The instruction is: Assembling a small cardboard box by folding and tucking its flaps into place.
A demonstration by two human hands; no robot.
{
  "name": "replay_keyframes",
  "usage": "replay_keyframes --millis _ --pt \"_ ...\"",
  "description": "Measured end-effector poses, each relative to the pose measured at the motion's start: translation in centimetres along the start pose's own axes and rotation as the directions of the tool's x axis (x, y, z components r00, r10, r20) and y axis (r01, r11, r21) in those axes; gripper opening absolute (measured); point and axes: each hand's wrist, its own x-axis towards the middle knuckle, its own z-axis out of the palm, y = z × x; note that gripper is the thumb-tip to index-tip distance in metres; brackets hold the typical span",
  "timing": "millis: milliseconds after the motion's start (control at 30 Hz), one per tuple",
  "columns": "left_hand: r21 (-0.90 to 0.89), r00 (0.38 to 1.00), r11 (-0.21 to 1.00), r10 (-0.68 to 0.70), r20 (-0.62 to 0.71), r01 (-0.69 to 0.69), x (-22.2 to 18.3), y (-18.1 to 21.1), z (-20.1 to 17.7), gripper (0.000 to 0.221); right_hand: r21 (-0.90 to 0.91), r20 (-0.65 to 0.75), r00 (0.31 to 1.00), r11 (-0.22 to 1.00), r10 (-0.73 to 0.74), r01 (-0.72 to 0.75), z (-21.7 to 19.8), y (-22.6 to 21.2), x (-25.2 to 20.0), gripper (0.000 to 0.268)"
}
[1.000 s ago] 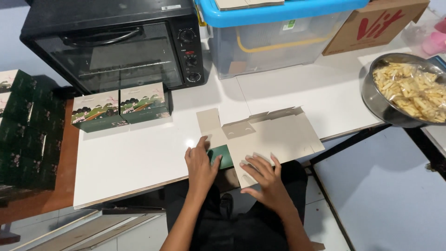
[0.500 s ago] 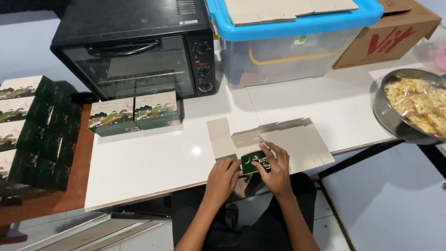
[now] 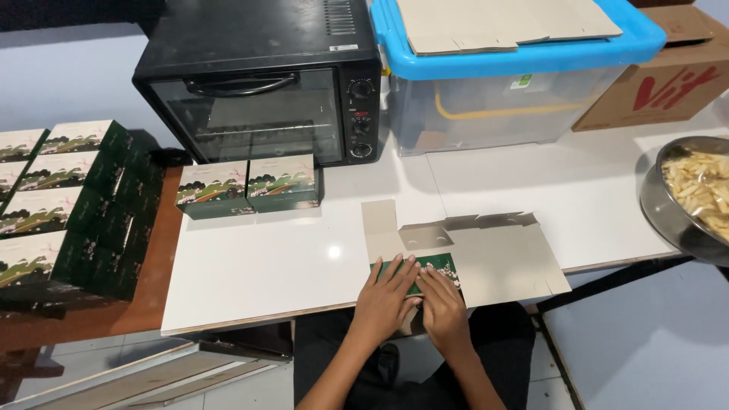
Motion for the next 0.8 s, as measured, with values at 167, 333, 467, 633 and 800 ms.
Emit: replay_keyframes --millis 167,333,467,633,800 --pt "0.145 0.998 0.989 -0.021 -0.059 0.029 -0.2 0.0 1.2 0.062 -0.197 0.238 0.971 0.980 0.015 0.033 -2.7 -1.2 -1.4 0.060" --pt "0.120 0.999 0.992 -0.043 0.027 0.040 -0.1 -0.4 3.4 0.069 -0.595 0.373 0.925 0.783 0.066 0.184 -6.5 2.2 -2.8 0.122" --pt "0.034 0.996 0.999 -0.044 0.083 0.041 0.3 -0.1 3.7 0.070 -0.420 0.450 0.884 0.904 0.128 0.083 -8.5 6.7 -3.5 0.123" --pt "-0.061 0.992 0.998 0.028 0.127 -0.020 0.4 -0.5 3.6 0.079 -0.245 0.046 0.990 0.963 0.132 -0.117 -9.0 9.2 -1.7 0.029" --pt "-0.045 0.994 0.999 -0.002 0.108 0.007 0.6 0.6 1.7 0.068 -0.334 -0.085 0.991 0.934 0.102 -0.124 -6.0 9.4 -0.1 0.036"
